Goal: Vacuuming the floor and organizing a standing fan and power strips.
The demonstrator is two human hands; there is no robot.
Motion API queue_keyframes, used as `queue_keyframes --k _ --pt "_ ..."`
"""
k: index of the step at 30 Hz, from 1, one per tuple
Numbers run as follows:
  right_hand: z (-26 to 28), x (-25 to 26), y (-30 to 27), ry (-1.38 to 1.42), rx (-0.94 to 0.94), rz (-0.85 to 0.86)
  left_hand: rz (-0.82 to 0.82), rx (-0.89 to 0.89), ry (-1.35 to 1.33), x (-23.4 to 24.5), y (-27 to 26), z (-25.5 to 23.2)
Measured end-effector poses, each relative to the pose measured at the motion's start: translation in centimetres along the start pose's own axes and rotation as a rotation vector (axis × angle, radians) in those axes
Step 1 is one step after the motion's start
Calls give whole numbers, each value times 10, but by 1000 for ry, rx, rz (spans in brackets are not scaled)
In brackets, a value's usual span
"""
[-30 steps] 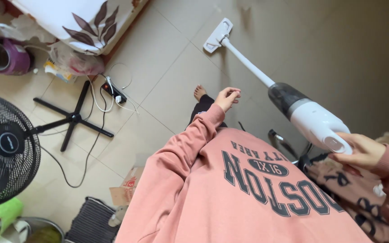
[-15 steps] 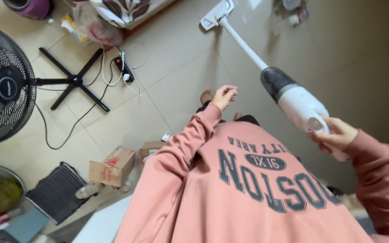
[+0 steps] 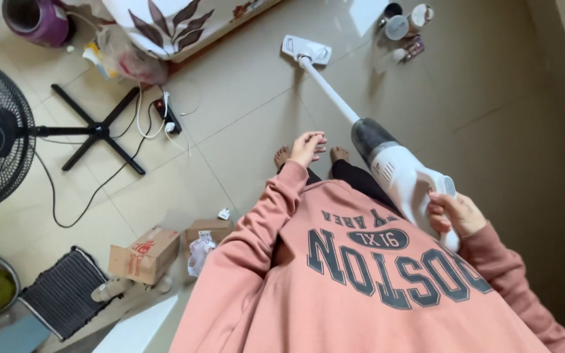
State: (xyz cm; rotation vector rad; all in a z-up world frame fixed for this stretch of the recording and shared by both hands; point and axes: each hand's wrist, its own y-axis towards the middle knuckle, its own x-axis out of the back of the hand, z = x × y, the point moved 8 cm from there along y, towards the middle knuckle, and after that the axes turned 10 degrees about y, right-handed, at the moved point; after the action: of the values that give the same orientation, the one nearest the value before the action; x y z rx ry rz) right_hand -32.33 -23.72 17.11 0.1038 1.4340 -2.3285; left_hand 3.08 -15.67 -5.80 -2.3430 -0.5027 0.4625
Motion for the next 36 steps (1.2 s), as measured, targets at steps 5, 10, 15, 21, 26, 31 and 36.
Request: queue_keyframes --k 5,10,15,21,26,31,36 --pt "-12 11 -7 409 -76 -32 11 -36 70 -34 -12 -15" --pt "7 17 22 569 -26 14 -31 12 109 -48 -14 -25" --pt "45 10 32 581 0 -2 -83 2 76 -49 -27 -27" --pt "86 46 72 327 -14 146 -183 -7 17 -53 -28 -10" --pt "111 64 61 -172 -43 238 -225 -39 -42 -72 -33 -3" --pt "142 93 19 -554 -135 226 -257 -32 -98 -93 -31 6" --pt "189 90 -10 -872 -199 182 -311 -61 -165 -103 -28 8"
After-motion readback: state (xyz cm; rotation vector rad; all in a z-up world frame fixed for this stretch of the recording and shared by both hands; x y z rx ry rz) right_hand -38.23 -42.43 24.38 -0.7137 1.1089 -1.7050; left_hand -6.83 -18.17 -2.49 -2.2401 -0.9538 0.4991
